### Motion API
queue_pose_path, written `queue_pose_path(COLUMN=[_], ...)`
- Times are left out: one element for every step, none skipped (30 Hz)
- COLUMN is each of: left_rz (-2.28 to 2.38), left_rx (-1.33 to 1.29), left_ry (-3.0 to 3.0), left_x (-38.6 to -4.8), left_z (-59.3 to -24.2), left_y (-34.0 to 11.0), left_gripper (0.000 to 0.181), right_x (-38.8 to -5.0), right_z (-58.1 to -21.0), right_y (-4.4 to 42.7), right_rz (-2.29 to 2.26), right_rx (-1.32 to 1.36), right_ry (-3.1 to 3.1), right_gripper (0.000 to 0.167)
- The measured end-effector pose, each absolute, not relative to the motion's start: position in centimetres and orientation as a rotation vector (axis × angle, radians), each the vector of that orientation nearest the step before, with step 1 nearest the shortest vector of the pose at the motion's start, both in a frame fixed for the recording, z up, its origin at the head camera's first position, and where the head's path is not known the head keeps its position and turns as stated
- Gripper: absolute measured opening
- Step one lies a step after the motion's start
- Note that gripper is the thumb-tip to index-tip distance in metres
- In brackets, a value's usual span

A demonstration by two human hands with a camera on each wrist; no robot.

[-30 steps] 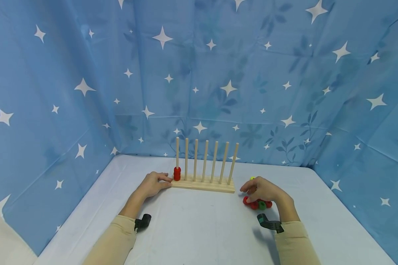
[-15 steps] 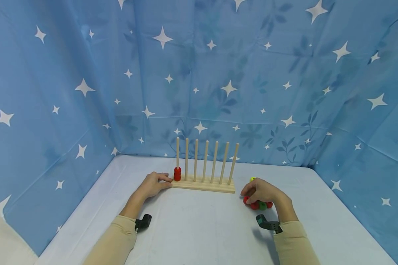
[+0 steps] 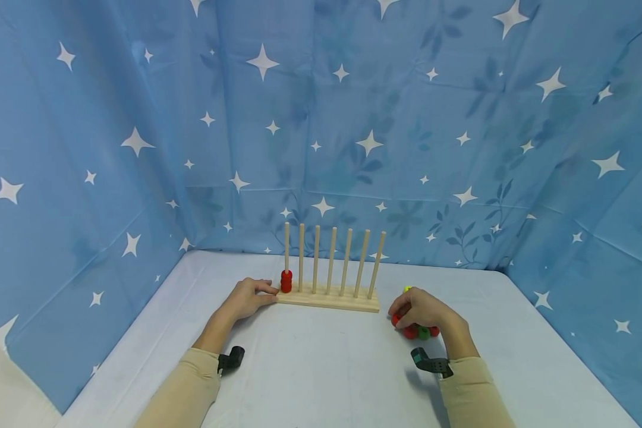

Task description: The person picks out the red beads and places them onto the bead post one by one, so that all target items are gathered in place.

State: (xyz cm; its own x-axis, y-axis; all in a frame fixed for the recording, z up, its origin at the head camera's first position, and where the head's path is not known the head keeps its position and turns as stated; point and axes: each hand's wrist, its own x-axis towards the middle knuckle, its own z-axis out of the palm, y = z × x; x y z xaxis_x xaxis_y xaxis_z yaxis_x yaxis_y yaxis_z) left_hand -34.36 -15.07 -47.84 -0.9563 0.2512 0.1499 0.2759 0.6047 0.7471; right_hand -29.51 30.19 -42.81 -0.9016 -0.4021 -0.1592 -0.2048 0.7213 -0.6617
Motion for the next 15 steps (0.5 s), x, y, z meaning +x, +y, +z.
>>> queue_pose_path(left_rz=[-1.305,-1.303,-1.302,-1.299,-1.298,-1.297,-1.298,-1.3,-1.302,-1.302,-1.303,-1.304,-1.306,-1.308,-1.309], left_rx=[-0.46,-0.461,-0.461,-0.462,-0.461,-0.46,-0.459,-0.457,-0.457,-0.457,-0.458,-0.459,-0.459,-0.459,-0.46], left_ry=[-2.787,-2.786,-2.786,-2.786,-2.787,-2.787,-2.787,-2.789,-2.79,-2.791,-2.792,-2.792,-2.791,-2.789,-2.788], left_x=[-34.37,-34.37,-34.37,-34.37,-34.36,-34.36,-34.36,-34.36,-34.36,-34.37,-34.37,-34.38,-34.39,-34.39,-34.39], left_z=[-47.84,-47.84,-47.84,-47.83,-47.82,-47.81,-47.81,-47.8,-47.8,-47.8,-47.81,-47.81,-47.83,-47.83,-47.84], left_y=[-15.08,-15.09,-15.1,-15.12,-15.13,-15.15,-15.16,-15.17,-15.18,-15.18,-15.18,-15.17,-15.17,-15.16,-15.15], left_gripper=[0.018,0.019,0.019,0.019,0.019,0.019,0.019,0.019,0.019,0.019,0.019,0.019,0.018,0.018,0.019], right_x=[-29.51,-29.52,-29.52,-29.56,-29.57,-29.59,-29.6,-29.61,-29.64,-29.66,-29.67,-29.7,-29.73,-29.74,-29.77], right_z=[-42.81,-42.82,-42.83,-42.86,-42.88,-42.9,-42.89,-42.89,-42.9,-42.91,-42.89,-42.88,-42.87,-42.85,-42.83], right_y=[30.16,30.14,30.11,30.1,30.08,30.07,30.04,30.03,30.04,30.03,30.0,29.98,29.95,29.92,29.89], right_rz=[-0.962,-0.959,-0.955,-0.95,-0.944,-0.937,-0.93,-0.925,-0.919,-0.914,-0.907,-0.902,-0.896,-0.892,-0.887], right_rx=[-0.478,-0.478,-0.48,-0.482,-0.484,-0.487,-0.49,-0.492,-0.497,-0.498,-0.496,-0.49,-0.485,-0.477,-0.473], right_ry=[2.633,2.632,2.634,2.637,2.64,2.646,2.651,2.656,2.662,2.669,2.681,2.693,2.704,2.716,2.73], right_gripper=[0.021,0.021,0.021,0.021,0.021,0.021,0.02,0.02,0.019,0.019,0.019,0.019,0.019,0.019,0.02])
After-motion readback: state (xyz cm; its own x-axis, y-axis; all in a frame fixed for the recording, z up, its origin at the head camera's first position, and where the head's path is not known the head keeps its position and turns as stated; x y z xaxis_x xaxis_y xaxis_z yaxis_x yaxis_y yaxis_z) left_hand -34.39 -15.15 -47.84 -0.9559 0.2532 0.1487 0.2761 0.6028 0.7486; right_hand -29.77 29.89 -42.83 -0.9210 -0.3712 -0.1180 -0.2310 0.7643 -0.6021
